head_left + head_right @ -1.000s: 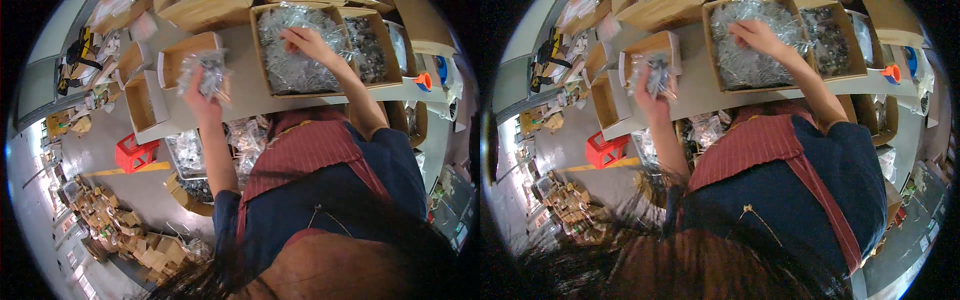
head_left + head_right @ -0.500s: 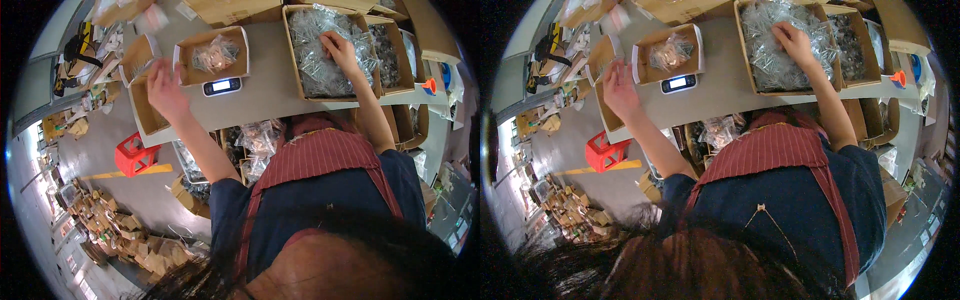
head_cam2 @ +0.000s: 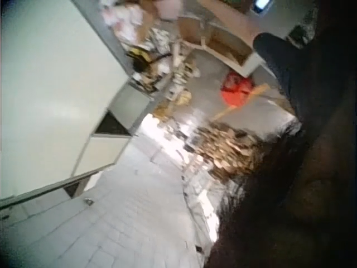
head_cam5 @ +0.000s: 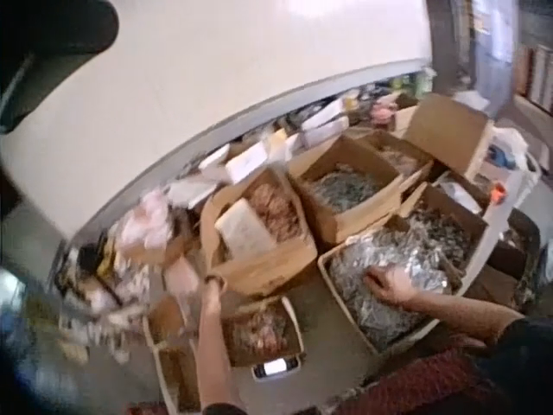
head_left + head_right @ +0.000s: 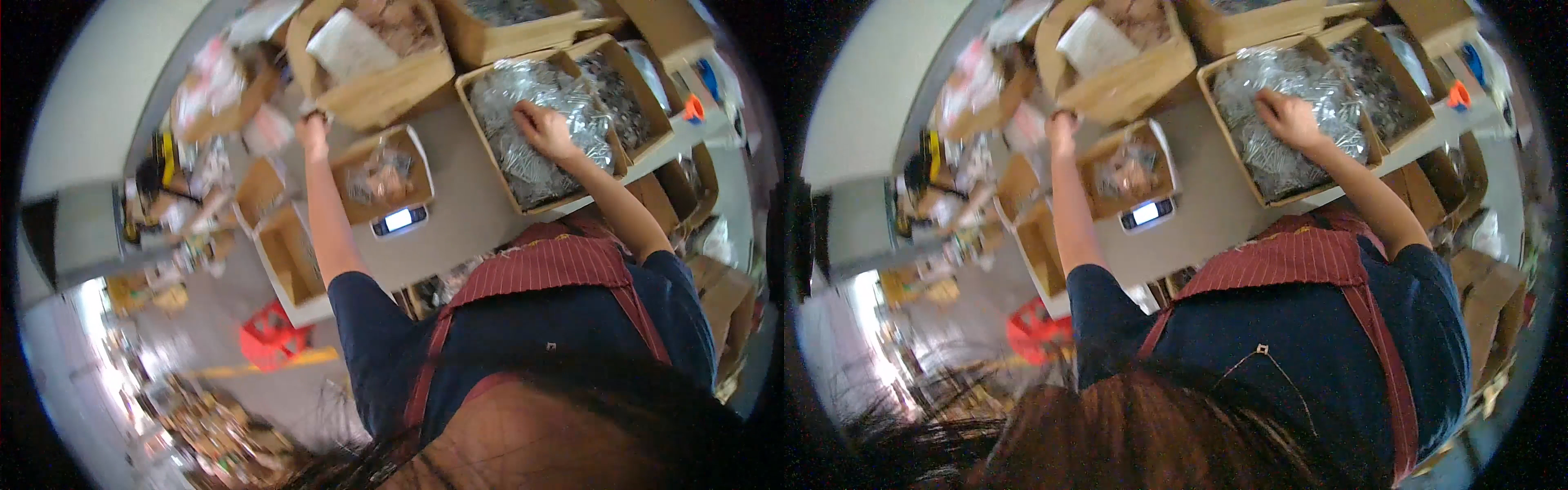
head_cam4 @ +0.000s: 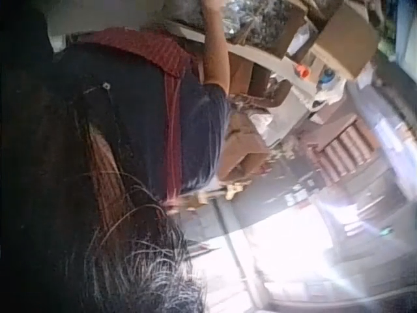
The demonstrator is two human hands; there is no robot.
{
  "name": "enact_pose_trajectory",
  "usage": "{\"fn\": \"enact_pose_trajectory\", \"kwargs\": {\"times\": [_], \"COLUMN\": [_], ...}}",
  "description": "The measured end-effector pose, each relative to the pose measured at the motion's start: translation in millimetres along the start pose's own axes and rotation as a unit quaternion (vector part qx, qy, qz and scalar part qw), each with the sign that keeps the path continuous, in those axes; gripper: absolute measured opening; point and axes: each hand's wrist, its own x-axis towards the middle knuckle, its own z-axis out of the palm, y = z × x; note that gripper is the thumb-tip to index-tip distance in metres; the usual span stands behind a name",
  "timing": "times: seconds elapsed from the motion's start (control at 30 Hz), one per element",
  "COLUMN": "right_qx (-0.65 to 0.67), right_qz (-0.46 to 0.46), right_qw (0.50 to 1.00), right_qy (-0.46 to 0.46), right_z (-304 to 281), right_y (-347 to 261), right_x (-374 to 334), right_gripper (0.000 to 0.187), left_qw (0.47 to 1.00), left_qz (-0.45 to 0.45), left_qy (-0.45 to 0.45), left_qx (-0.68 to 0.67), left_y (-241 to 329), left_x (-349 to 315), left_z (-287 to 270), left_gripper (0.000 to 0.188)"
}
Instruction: The person picks up metal brackets, bolts, and washers from several boxes, places them into small plastic bags, and weighs the bags on a digital scale.
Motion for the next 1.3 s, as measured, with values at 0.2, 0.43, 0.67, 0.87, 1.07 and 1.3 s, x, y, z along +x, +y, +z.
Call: {"fn": "enact_pose_trajectory", "kwargs": {"times": [0.2, 0.43, 0.67, 0.87, 1.07, 1.3], "right_qx": [0.034, 0.053, 0.073, 0.04, 0.068, 0.43], "right_qz": [-0.021, -0.026, -0.055, -0.019, 0.006, -0.045], "right_qw": [0.999, 0.998, 0.996, 0.999, 0.998, 0.879], "right_qy": [-0.004, -0.002, -0.009, 0.003, 0.006, -0.201], "right_z": [4, -4, 1, 4, 6, -51], "right_y": [5, -2, -2, 7, 12, -75], "right_x": [-3, -1, 11, 1, 4, 22], "right_gripper": [0.017, 0.016, 0.016, 0.016, 0.019, 0.036], "left_qw": [0.998, 0.994, 0.982, 0.933, 0.922, 0.899], "left_qz": [-0.022, -0.039, 0.109, 0.244, 0.372, 0.389], "left_qy": [-0.052, -0.065, -0.03, 0.194, 0.097, 0.015], "left_qx": [0.002, 0.078, 0.153, 0.18, -0.046, 0.2], "left_y": [-67, -40, -57, 74, 130, 121], "left_x": [99, 144, 109, 15, -103, -303], "left_z": [-6, 12, -74, -44, -14, 81], "left_gripper": [0.028, 0.029, 0.029, 0.019, 0.011, 0.015]}}
